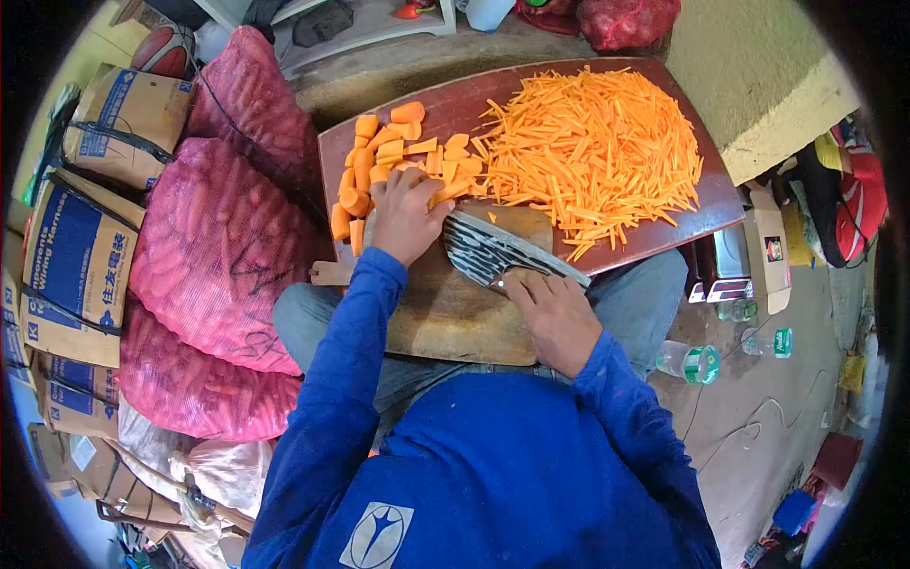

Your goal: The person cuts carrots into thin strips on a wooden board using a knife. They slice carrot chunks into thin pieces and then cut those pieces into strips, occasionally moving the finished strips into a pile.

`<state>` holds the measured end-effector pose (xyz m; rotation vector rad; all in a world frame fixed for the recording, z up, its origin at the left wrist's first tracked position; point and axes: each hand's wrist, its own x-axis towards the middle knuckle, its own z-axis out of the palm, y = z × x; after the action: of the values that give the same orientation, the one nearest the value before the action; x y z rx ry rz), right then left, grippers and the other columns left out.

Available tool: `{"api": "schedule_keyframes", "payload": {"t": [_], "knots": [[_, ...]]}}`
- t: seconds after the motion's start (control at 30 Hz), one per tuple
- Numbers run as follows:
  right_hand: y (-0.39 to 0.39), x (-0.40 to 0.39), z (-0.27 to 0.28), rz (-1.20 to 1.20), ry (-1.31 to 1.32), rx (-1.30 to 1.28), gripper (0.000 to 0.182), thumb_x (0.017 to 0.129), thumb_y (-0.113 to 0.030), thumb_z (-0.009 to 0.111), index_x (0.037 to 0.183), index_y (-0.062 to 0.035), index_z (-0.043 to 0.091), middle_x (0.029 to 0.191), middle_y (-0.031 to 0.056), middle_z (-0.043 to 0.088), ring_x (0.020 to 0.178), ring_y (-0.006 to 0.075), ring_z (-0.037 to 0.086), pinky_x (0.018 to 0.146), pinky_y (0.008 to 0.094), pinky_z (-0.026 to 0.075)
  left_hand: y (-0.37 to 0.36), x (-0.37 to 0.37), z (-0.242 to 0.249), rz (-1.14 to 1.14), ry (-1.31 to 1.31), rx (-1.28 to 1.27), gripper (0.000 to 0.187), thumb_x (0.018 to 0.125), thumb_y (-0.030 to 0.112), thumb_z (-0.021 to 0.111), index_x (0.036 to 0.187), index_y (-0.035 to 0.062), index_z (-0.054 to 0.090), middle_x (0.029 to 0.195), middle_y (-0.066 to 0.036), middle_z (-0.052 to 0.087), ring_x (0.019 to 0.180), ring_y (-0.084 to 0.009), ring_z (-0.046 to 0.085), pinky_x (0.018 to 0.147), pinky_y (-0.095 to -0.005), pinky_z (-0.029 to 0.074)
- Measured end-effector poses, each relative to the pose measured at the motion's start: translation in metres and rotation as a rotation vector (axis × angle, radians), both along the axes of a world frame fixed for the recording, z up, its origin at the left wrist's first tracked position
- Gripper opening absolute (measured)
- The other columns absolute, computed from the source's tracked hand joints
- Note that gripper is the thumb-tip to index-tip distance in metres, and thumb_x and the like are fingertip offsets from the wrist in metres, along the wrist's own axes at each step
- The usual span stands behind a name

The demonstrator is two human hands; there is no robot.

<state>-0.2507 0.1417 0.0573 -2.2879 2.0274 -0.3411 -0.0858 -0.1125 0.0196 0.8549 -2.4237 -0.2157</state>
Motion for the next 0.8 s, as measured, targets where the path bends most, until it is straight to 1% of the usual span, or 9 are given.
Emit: {"api": "schedule_keyframes", "payload": {"t": [0.03,0.07,0.1,0.17,0.43,0.53,0.6,0.73,0.8], "knots": [[-0.002,0.0,-0.003,0.005,-0.026,-0.003,0.048,0.092,-0.012,0.063,0.139,-0.0017,0.061,0.119,0.016,0.066,0.106,0.0311,0.065,0.094,0.0447,0.048,-0.003,-0.006,0.0,-0.022,-0.034,0.001,0.025,0.082,0.025,0.086,0.103,0.0106,0.081,0.112,-0.008,0.07,0.115,-0.0319,0.06,0.096,-0.0496,0.037],[-0.004,0.0,-0.005,0.01,-0.053,-0.006,0.05,0.091,-0.011,0.063,0.14,-0.0011,0.061,0.119,0.0166,0.066,0.106,0.0313,0.065,0.093,0.0441,0.049,-0.005,-0.012,0.0,0.008,-0.136,0.031,0.027,0.085,0.026,0.084,0.107,0.0109,0.083,0.117,-0.009,0.072,0.12,-0.0339,0.061,0.099,-0.0514,0.039],[-0.005,0.001,-0.006,0.012,-0.049,-0.007,0.05,0.091,-0.011,0.063,0.14,-0.0011,0.061,0.119,0.0166,0.066,0.106,0.0313,0.065,0.093,0.0441,0.049,-0.008,-0.018,-0.002,0.009,-0.132,0.03,0.027,0.085,0.026,0.084,0.107,0.0109,0.083,0.117,-0.009,0.072,0.12,-0.0339,0.061,0.099,-0.0514,0.039],[-0.005,0.004,-0.006,-0.01,-0.044,0.035,0.063,0.081,-0.004,0.067,0.144,-0.0005,0.057,0.123,0.0163,0.064,0.109,0.035,0.062,0.095,0.0449,0.05,-0.017,-0.028,-0.006,0.024,-0.235,0.055,0.031,0.081,0.031,0.085,0.105,0.0123,0.083,0.117,-0.01,0.071,0.12,-0.0324,0.059,0.098,-0.0525,0.036],[-0.003,0.009,-0.01,-0.04,-0.107,0.02,0.065,0.08,-0.002,0.066,0.144,0.0008,0.056,0.126,0.0175,0.062,0.111,0.0358,0.061,0.095,0.0456,0.054,-0.032,-0.043,0.007,-0.043,-0.448,0.024,0.032,0.085,0.038,0.084,0.103,0.0123,0.083,0.118,-0.011,0.074,0.121,-0.0317,0.062,0.101,-0.0536,0.038],[-0.004,0.009,-0.008,-0.037,-0.105,0.03,0.065,0.079,-0.002,0.067,0.143,0.0009,0.056,0.127,0.0177,0.062,0.112,0.0359,0.062,0.094,0.0449,0.055,-0.035,-0.044,0.014,-0.077,-0.525,0.01,0.034,0.086,0.038,0.083,0.103,0.0087,0.083,0.117,-0.013,0.075,0.122,-0.0336,0.064,0.103,-0.053,0.04],[-0.004,0.009,-0.008,-0.029,-0.099,0.029,0.065,0.079,-0.002,0.067,0.143,0.0011,0.056,0.128,0.0178,0.062,0.113,0.0359,0.062,0.093,0.0446,0.056,-0.038,-0.048,0.014,-0.131,-0.673,-0.07,0.031,0.09,0.036,0.076,0.1,0.0074,0.082,0.111,-0.013,0.076,0.114,-0.0324,0.067,0.104,-0.0555,0.04],[-0.004,0.009,-0.01,-0.027,-0.093,0.024,0.064,0.08,-0.003,0.067,0.142,0.0017,0.055,0.127,0.018,0.062,0.113,0.0359,0.062,0.093,0.0443,0.056,-0.04,-0.045,-0.002,-0.164,-0.652,-0.171,0.027,0.092,0.031,0.07,0.096,0.0065,0.081,0.106,-0.013,0.077,0.109,-0.0332,0.069,0.104,-0.055,0.04],[-0.004,0.009,-0.009,-0.03,-0.083,0.013,0.063,0.08,-0.003,0.067,0.142,0.0019,0.055,0.127,0.0181,0.062,0.112,0.0358,0.062,0.093,0.0441,0.056,-0.042,-0.044,-0.005,-0.134,-0.509,-0.196,0.023,0.092,0.028,0.07,0.091,0.0078,0.079,0.1,-0.014,0.076,0.108,-0.0326,0.069,0.104,-0.0522,0.042]]}}
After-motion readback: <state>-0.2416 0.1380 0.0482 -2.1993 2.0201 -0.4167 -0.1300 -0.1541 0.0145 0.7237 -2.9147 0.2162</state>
